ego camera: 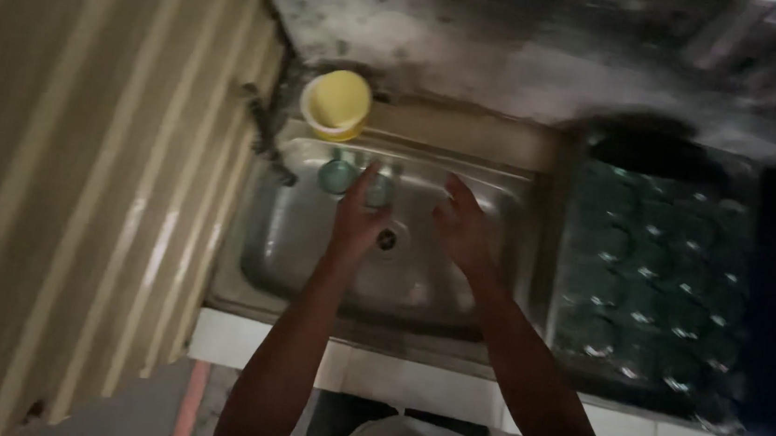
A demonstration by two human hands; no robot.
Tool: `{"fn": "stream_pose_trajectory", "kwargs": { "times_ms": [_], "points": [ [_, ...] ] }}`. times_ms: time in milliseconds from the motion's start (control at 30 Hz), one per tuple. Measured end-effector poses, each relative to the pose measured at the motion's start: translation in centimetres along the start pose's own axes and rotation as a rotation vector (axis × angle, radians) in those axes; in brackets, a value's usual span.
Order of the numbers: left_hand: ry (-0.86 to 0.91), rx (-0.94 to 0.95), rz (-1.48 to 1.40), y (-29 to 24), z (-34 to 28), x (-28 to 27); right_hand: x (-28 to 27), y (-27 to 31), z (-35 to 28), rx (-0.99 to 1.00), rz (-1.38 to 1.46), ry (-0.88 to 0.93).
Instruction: Cleaning drinking glasses in a sink using a sponge and placing them on a drying tray.
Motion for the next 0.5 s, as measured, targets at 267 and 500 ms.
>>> {"fn": "stream_pose_trajectory", "kwargs": {
  "times_ms": [267, 500],
  "points": [
    [-0.062, -0.153, 0.111, 12.1, 1.6, -6.3, 11.5, -2.6, 3.8, 0.117, -0.299, 0.251],
    [-0.131, -0.184, 0.107, 10.7, -1.0, -11.2, 17.7, -4.7, 3.2, 0.381, -0.901, 0.733]
  ]
}}
Point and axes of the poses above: each hand's wrist, its own z-axis towards the middle knuckle, its own x-axis out of the palm, y = z × x, the point moved 8 cm from there along z, towards the middle knuckle, and after that the axes turned 9 degrees about -x, right-handed, at the moved point
